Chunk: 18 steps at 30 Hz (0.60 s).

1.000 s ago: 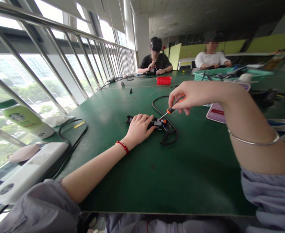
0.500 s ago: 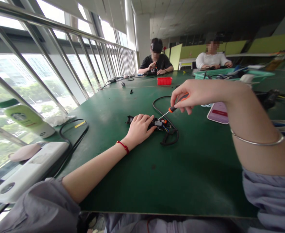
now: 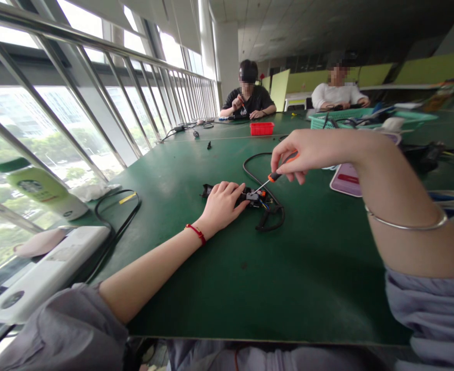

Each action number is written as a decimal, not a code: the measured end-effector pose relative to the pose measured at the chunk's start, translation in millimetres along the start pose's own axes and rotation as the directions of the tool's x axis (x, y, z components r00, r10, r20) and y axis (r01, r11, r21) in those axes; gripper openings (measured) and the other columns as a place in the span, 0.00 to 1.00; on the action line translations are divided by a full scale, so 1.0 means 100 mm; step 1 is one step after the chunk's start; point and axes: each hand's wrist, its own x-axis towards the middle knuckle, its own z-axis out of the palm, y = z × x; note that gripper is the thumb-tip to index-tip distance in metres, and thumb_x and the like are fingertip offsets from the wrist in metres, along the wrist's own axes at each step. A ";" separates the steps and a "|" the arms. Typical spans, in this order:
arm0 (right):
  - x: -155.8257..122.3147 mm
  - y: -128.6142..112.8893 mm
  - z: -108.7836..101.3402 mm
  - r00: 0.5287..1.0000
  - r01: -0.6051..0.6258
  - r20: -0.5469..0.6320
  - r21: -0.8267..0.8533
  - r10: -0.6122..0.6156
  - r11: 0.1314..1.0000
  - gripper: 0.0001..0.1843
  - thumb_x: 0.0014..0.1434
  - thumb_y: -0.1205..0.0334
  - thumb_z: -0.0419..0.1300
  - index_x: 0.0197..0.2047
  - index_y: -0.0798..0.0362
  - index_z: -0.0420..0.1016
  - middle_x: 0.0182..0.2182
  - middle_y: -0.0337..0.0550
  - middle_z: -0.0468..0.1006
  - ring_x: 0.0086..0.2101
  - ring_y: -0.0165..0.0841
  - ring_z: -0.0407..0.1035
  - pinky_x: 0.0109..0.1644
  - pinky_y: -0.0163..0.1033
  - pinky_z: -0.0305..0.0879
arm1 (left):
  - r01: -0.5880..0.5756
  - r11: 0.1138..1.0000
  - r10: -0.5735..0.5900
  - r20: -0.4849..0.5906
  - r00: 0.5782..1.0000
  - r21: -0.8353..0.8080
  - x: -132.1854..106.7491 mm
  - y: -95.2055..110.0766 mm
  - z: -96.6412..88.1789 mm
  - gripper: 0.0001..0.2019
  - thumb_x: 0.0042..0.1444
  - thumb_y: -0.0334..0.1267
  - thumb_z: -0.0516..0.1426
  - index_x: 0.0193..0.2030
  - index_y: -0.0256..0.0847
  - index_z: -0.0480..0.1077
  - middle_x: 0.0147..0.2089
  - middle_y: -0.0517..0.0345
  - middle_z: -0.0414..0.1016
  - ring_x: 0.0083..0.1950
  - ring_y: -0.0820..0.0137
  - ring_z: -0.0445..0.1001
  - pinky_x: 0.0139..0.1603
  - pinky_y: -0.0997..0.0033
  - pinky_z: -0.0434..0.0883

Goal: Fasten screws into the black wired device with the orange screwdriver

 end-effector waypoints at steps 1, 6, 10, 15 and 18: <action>-0.01 -0.01 0.00 1.000 -0.004 -0.011 -0.002 0.004 1.000 0.12 0.53 0.54 0.55 0.37 0.51 0.74 0.24 0.39 0.78 0.26 0.32 0.72 0.30 0.36 0.64 | 0.000 1.000 0.000 -0.001 1.000 -0.002 0.00 0.00 0.00 0.22 0.61 0.46 0.49 0.58 0.36 0.64 0.49 0.49 0.71 0.50 0.60 0.65 0.52 0.58 0.63; -0.03 -0.02 0.00 0.998 -0.015 -0.062 -0.005 0.015 1.000 0.13 0.53 0.54 0.55 0.38 0.51 0.74 0.24 0.39 0.78 0.26 0.32 0.72 0.31 0.37 0.63 | -0.005 1.000 0.005 -0.014 1.000 -0.012 -0.01 -0.01 0.01 0.22 0.61 0.46 0.49 0.57 0.37 0.65 0.49 0.49 0.71 0.50 0.60 0.65 0.52 0.58 0.63; 0.00 -0.01 0.01 1.000 -0.003 -0.023 0.004 0.003 1.000 0.12 0.53 0.54 0.55 0.38 0.51 0.74 0.25 0.39 0.78 0.26 0.32 0.72 0.31 0.37 0.64 | -0.006 1.000 0.006 -0.022 1.000 -0.025 0.00 0.00 0.02 0.22 0.61 0.46 0.49 0.58 0.38 0.64 0.49 0.48 0.71 0.50 0.59 0.65 0.52 0.57 0.63; 0.01 -0.01 0.02 1.000 -0.007 -0.014 0.003 0.007 1.000 0.12 0.53 0.54 0.56 0.36 0.51 0.74 0.24 0.38 0.78 0.26 0.32 0.72 0.30 0.36 0.63 | -0.011 1.000 0.011 -0.017 1.000 -0.018 0.00 0.00 0.02 0.22 0.61 0.46 0.50 0.58 0.37 0.64 0.49 0.48 0.71 0.50 0.59 0.65 0.51 0.57 0.64; -0.02 -0.02 0.01 1.000 -0.014 -0.013 -0.005 0.014 1.000 0.12 0.53 0.55 0.55 0.36 0.51 0.74 0.23 0.39 0.77 0.25 0.32 0.72 0.30 0.37 0.64 | -0.011 1.000 0.011 -0.020 1.000 -0.019 0.00 -0.01 0.01 0.22 0.61 0.46 0.50 0.57 0.37 0.65 0.49 0.48 0.71 0.50 0.59 0.65 0.51 0.57 0.64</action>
